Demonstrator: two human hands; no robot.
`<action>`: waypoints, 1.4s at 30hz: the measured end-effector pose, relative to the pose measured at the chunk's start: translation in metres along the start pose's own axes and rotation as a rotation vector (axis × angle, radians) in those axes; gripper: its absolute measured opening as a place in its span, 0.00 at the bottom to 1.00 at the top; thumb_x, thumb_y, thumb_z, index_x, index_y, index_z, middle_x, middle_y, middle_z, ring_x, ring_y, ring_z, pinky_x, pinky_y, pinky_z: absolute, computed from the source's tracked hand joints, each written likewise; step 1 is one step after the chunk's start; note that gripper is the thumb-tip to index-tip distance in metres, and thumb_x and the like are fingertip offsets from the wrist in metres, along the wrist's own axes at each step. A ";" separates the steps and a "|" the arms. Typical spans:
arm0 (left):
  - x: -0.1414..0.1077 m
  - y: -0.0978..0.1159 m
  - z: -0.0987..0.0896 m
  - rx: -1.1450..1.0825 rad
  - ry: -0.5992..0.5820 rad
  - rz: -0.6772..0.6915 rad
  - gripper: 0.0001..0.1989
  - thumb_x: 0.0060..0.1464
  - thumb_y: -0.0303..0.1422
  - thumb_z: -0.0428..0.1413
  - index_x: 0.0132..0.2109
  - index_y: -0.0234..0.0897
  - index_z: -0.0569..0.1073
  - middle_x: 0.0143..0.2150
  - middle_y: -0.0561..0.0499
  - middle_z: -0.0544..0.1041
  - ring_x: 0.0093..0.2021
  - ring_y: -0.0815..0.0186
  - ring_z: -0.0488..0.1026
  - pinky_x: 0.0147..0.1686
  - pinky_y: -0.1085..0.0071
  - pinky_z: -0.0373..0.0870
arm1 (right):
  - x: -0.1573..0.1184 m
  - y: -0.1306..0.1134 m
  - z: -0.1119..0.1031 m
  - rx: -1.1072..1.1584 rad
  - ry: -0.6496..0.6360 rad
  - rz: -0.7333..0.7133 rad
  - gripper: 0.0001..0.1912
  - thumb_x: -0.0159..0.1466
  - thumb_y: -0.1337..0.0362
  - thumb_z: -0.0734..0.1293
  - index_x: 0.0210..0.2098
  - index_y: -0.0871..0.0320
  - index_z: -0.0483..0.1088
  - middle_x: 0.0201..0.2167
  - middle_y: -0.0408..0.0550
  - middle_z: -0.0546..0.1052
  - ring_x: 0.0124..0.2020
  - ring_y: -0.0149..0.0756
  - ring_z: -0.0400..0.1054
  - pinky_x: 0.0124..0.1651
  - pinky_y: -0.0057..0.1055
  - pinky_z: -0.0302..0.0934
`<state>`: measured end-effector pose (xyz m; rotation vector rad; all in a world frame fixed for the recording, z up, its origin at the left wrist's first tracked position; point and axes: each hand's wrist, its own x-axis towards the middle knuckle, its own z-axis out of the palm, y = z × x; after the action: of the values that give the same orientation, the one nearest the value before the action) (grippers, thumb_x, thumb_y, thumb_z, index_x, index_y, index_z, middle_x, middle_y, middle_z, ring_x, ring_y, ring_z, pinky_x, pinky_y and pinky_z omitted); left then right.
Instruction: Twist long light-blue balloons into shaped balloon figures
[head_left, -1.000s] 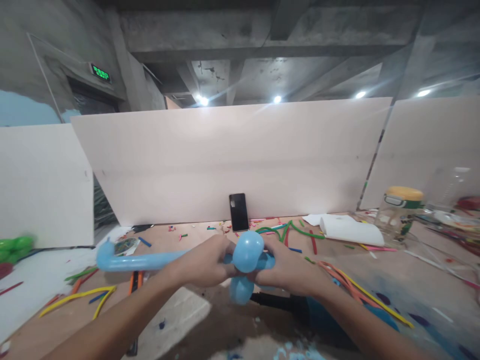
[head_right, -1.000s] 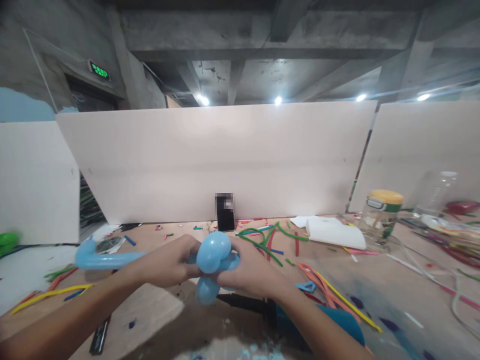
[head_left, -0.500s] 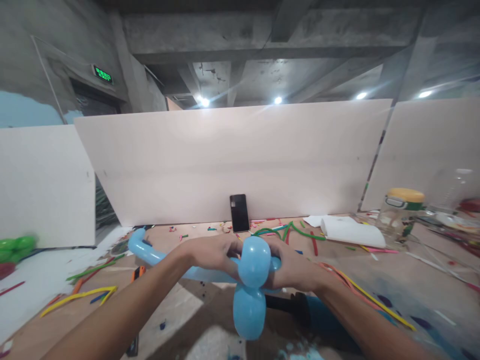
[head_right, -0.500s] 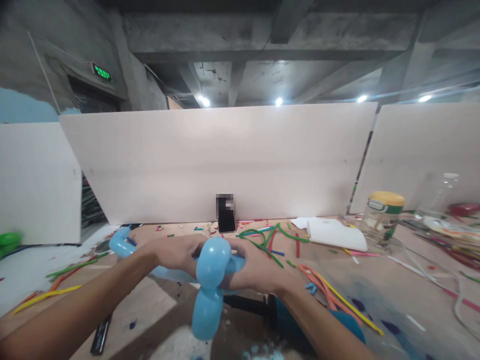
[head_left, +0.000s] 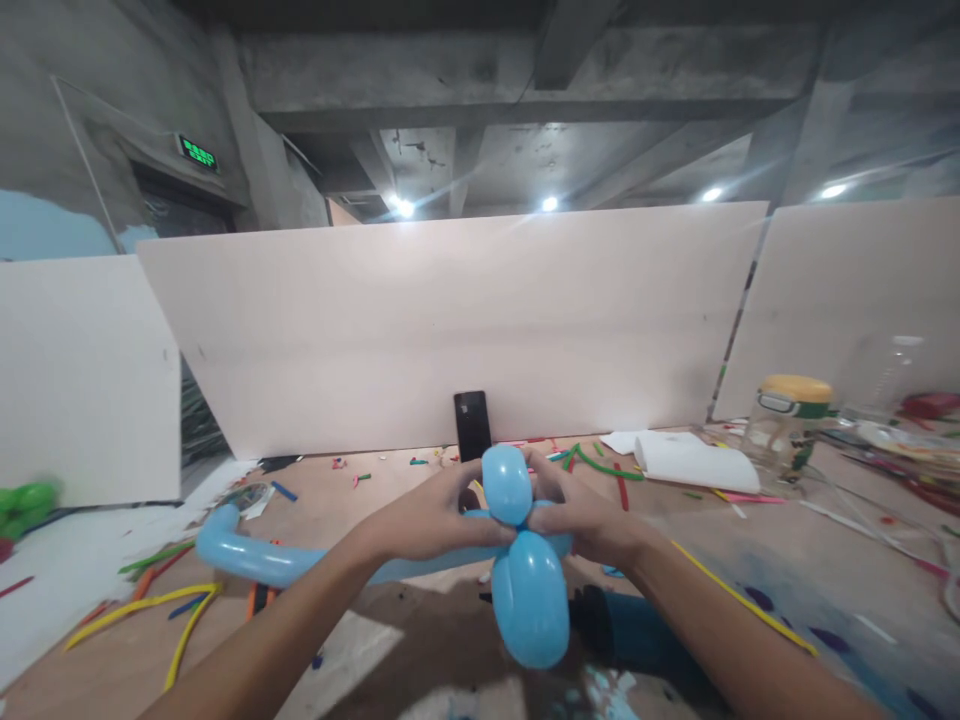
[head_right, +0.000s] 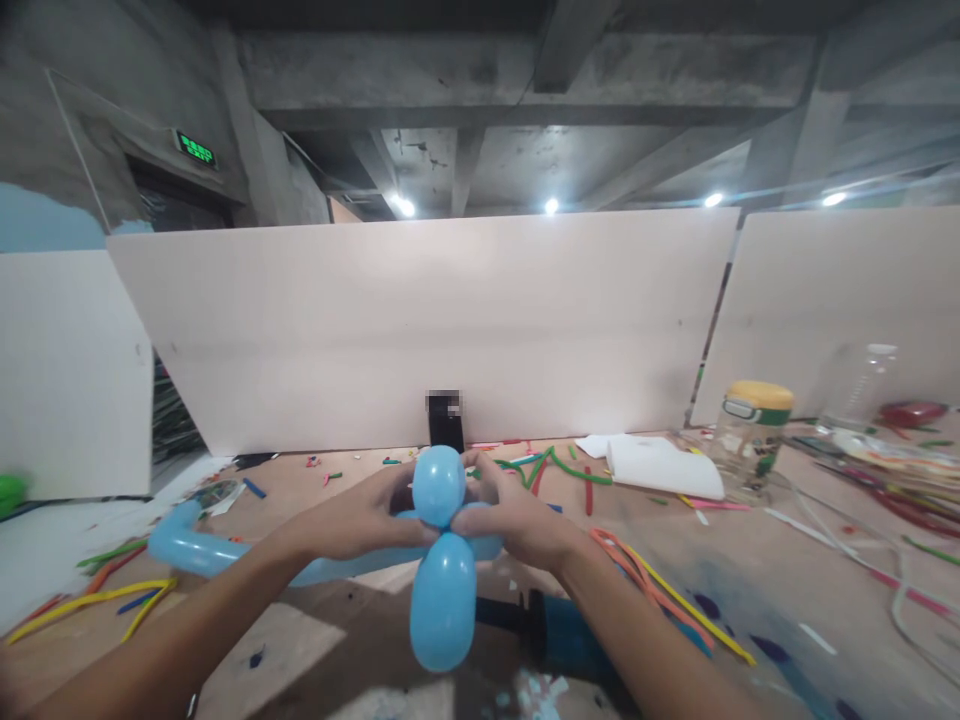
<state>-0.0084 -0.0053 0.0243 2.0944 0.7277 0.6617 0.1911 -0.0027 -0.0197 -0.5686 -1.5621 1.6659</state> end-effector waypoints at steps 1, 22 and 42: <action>-0.001 -0.002 0.000 -0.002 0.028 -0.018 0.23 0.44 0.38 0.61 0.50 0.40 0.71 0.43 0.48 0.76 0.40 0.60 0.71 0.40 0.63 0.69 | 0.001 0.001 0.000 0.003 0.030 0.005 0.35 0.47 0.62 0.73 0.50 0.53 0.55 0.34 0.42 0.71 0.31 0.32 0.67 0.33 0.28 0.61; 0.003 0.004 0.001 0.233 0.190 0.037 0.21 0.48 0.35 0.59 0.51 0.38 0.69 0.36 0.50 0.77 0.37 0.63 0.73 0.36 0.68 0.68 | -0.010 -0.021 0.002 -0.657 0.102 0.110 0.12 0.46 0.71 0.62 0.31 0.57 0.70 0.32 0.42 0.72 0.39 0.38 0.64 0.42 0.34 0.61; -0.003 0.004 -0.001 0.067 0.017 0.055 0.15 0.48 0.27 0.55 0.46 0.36 0.68 0.41 0.48 0.74 0.42 0.63 0.71 0.42 0.65 0.68 | -0.008 -0.012 0.008 -0.474 -0.041 0.075 0.23 0.47 0.60 0.70 0.44 0.54 0.70 0.38 0.46 0.73 0.41 0.42 0.66 0.46 0.38 0.62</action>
<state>-0.0105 -0.0092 0.0278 2.1790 0.7127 0.6940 0.1928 -0.0145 -0.0087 -0.8469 -2.0021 1.3638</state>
